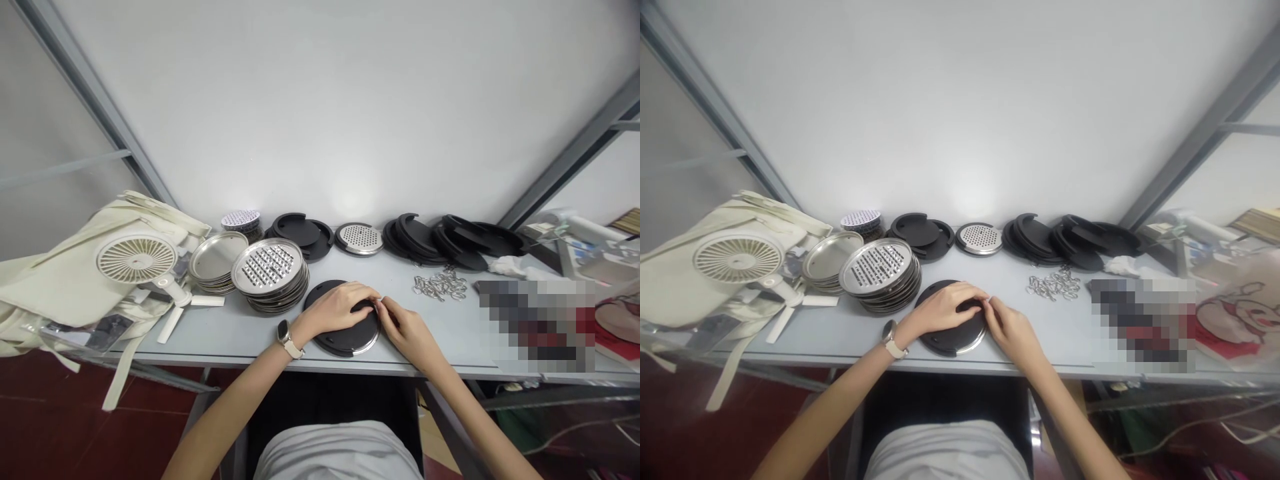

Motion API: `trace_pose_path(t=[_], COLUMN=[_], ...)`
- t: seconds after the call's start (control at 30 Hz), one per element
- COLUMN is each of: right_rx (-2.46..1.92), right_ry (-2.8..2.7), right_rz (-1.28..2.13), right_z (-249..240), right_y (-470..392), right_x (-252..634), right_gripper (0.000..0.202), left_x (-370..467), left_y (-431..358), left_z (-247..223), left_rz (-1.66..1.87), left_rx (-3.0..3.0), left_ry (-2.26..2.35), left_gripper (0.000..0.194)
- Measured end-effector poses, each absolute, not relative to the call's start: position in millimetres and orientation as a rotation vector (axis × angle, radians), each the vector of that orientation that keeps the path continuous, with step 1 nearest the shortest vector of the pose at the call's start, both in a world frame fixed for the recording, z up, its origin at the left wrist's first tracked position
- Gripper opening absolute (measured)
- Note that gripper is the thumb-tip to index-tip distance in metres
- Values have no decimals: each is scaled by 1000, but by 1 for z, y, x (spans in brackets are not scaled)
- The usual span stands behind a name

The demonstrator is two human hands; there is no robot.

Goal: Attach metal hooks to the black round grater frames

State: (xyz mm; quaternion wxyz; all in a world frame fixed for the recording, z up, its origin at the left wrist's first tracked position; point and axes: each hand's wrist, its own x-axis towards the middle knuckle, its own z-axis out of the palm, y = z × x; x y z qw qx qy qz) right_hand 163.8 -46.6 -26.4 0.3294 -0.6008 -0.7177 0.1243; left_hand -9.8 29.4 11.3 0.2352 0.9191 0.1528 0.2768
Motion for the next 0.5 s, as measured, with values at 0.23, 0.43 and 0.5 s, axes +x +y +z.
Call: trace_pose_path(t=[0.23, 0.43, 0.5], right_rx=[-1529, -1558, -1573], right_ry=[-1892, -1903, -1910], right_rz=[333, 335, 282], right_z=[-22, -19, -20], right_y=[-47, -49, -49], right_x=[161, 160, 161], right_gripper=[23, 19, 19], left_x=[-11, -11, -10], left_y=[30, 29, 29], left_z=[16, 18, 17], left_rz=[743, 810, 821], left_rx=[2553, 2540, 2533], left_ry=[440, 495, 510], left_gripper=[20, 20, 19])
